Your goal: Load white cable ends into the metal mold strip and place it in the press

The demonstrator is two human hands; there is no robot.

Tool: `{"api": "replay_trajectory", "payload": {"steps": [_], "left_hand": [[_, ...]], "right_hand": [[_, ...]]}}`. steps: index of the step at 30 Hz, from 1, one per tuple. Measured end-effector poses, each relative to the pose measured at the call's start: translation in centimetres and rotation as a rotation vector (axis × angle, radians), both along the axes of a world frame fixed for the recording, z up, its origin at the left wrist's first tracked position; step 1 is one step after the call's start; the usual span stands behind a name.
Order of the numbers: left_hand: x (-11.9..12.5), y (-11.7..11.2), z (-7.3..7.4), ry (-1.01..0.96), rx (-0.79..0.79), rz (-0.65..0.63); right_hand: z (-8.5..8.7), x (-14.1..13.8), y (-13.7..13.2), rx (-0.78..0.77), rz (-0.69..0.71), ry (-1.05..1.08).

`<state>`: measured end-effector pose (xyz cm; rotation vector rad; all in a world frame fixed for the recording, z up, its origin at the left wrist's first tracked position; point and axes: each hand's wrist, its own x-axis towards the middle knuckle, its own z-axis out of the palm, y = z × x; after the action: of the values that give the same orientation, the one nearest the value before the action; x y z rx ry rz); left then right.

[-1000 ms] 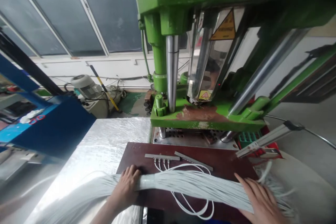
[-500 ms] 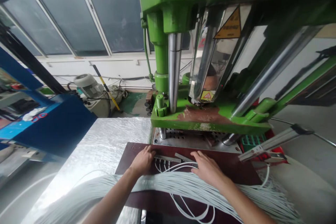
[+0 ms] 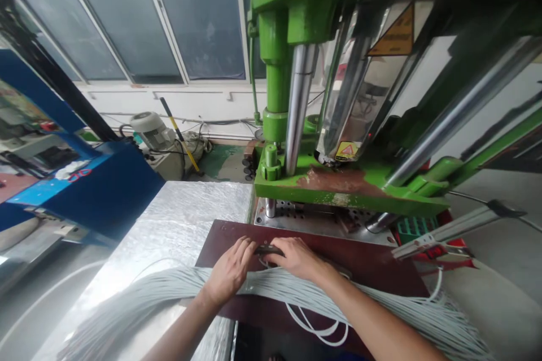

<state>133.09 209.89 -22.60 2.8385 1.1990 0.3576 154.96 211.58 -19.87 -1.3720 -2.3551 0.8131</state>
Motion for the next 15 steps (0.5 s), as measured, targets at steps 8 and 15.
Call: {"api": "replay_trajectory", "payload": {"steps": [8, 15], "left_hand": [[1.7, -0.7, 7.8, -0.317, 0.226, -0.069], [7.3, -2.2, 10.6, -1.079, -0.313, 0.225]], "right_hand": [[8.9, 1.4, -2.6, 0.143, -0.088, -0.001], [15.7, 3.7, -4.6, 0.219, -0.283, 0.087]]}}
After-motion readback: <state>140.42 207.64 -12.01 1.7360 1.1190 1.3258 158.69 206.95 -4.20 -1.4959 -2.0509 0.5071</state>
